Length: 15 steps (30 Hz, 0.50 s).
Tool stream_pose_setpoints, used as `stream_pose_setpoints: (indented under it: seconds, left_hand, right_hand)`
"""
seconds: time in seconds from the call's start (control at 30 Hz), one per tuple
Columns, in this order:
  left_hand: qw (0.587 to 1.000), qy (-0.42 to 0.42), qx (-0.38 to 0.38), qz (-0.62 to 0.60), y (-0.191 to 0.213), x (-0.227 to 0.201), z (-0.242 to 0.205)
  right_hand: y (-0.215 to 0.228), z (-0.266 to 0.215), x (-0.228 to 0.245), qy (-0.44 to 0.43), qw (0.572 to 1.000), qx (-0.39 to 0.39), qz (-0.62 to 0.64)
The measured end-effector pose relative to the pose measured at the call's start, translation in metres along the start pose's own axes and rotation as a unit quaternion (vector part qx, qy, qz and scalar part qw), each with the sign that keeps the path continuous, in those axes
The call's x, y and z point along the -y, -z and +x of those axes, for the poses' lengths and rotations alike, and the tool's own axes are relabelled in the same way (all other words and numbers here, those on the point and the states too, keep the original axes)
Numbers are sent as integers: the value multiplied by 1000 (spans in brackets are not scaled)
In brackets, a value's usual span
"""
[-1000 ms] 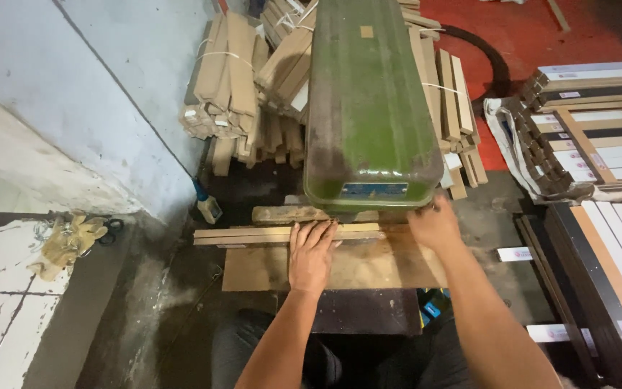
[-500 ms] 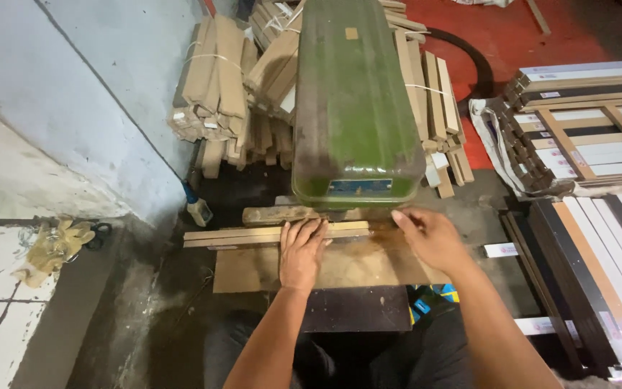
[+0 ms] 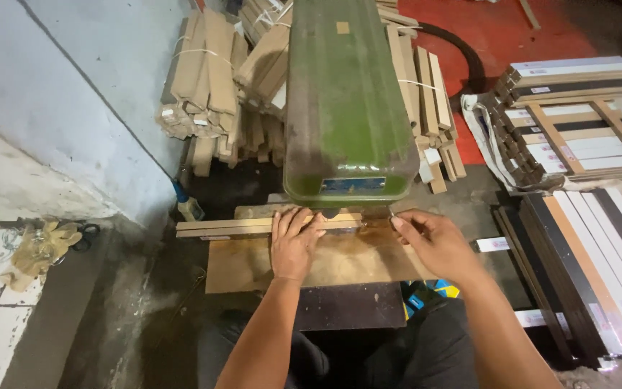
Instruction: Aligning and processing long rectangular strips using an industrial machine in a warehouse setting.
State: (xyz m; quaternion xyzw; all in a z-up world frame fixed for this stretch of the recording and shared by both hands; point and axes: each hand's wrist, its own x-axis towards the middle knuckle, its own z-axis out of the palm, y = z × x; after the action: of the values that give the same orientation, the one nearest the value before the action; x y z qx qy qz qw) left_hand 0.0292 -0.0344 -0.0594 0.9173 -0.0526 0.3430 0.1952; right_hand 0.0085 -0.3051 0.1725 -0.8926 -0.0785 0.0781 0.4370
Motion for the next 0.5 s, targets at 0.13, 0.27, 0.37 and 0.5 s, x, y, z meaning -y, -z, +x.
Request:
stream_pose_setpoints:
  seconds: [0.13,0.27,0.37,0.5]
  left_hand:
    - [1000,-2,9,7,-6,6,-2]
    - [1000,-8,-4,5,-4,3,-1]
    - [1000,-13,-15,4,-2,2,0]
    - [1000,-8,7,11,0,1,-1]
  right_hand:
    - [-2,7,-3,-9,1000,6,-13]
    - [-11,19,-6,-9,1000,7,-25]
    - [-27,41,-36,-32,996,20,-86]
    - [-40,69,-65,-50,993,17,-107]
